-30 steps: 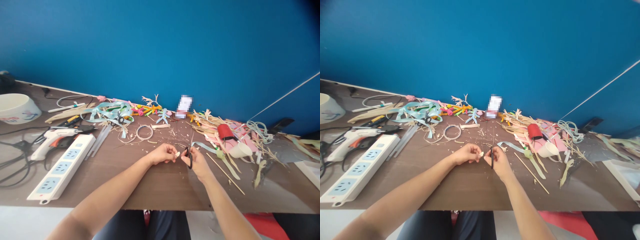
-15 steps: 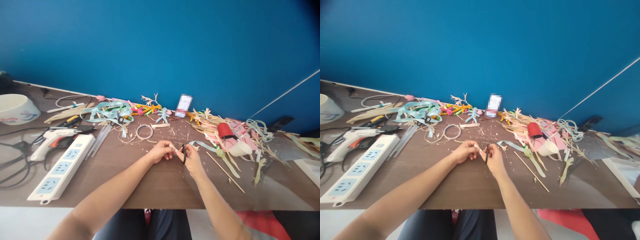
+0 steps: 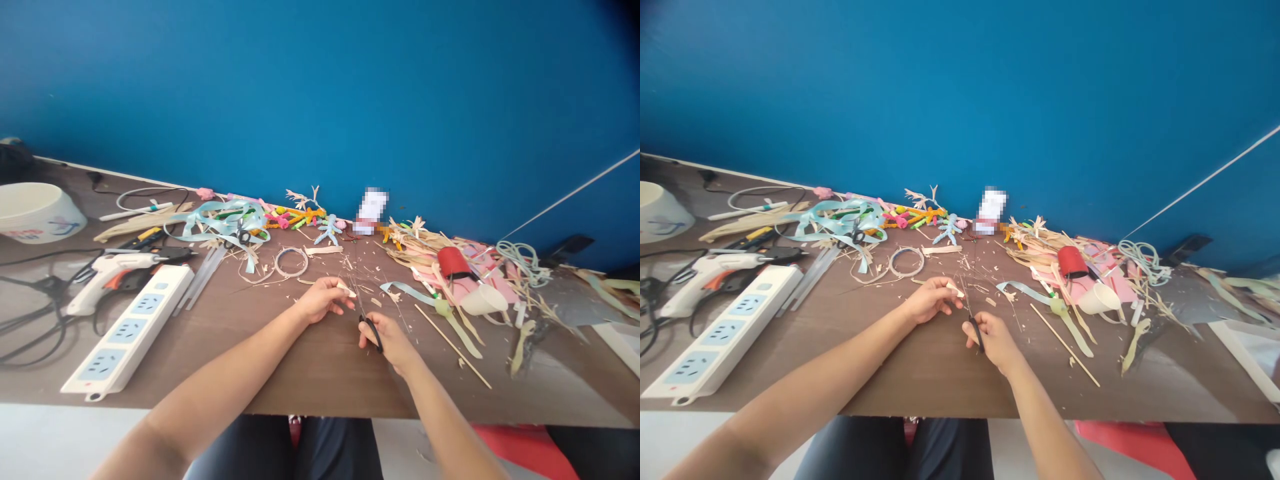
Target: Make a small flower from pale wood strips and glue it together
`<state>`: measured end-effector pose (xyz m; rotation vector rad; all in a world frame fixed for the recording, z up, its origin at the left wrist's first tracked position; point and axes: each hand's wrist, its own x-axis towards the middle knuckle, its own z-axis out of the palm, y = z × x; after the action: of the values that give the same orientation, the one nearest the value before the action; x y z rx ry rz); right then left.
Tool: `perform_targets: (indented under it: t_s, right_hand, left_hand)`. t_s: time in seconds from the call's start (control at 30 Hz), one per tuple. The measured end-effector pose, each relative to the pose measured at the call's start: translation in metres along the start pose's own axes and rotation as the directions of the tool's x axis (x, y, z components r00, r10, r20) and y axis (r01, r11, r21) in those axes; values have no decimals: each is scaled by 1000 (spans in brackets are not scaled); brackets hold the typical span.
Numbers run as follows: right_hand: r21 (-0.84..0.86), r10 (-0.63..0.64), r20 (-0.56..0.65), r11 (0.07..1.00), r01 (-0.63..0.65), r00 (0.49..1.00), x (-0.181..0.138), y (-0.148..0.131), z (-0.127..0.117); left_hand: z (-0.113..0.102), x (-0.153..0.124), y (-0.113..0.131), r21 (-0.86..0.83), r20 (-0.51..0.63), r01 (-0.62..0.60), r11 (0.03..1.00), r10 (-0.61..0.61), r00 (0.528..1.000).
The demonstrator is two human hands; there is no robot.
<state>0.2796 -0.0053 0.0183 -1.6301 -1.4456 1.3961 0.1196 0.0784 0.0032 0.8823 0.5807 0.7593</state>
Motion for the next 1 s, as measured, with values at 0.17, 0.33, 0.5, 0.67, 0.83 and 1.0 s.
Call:
perform_targets:
  t_s: [0.17, 0.33, 0.5, 0.67, 0.83, 1.0]
  right_hand:
    - [15, -2, 42, 1000, 1, 999, -1, -2, -2]
    - [21, 5, 31, 1000, -6, 1000, 0, -3, 0]
    - [30, -3, 36, 1000, 2, 999, -1, -5, 0]
    - [18, 4, 25, 1000, -5, 1000, -2, -7, -1]
    - [51, 3, 30, 999, -4, 1000, -1, -7, 0]
    - [55, 11, 16, 998, -12, 1000, -1, -6, 1]
  left_hand:
    - [0, -1, 0, 14, 6, -10, 1000, 10, 1000]
    - [-2, 1, -2, 19, 11, -13, 1000, 13, 1000]
    - [-1, 1, -2, 15, 14, -9, 1000, 9, 1000]
    - [-1, 1, -2, 0, 7, -1, 1000, 1, 1000]
    - [-1, 1, -2, -4, 10, 4, 1000, -3, 1000]
    - [-1, 0, -1, -2, 12, 8, 1000, -8, 1000]
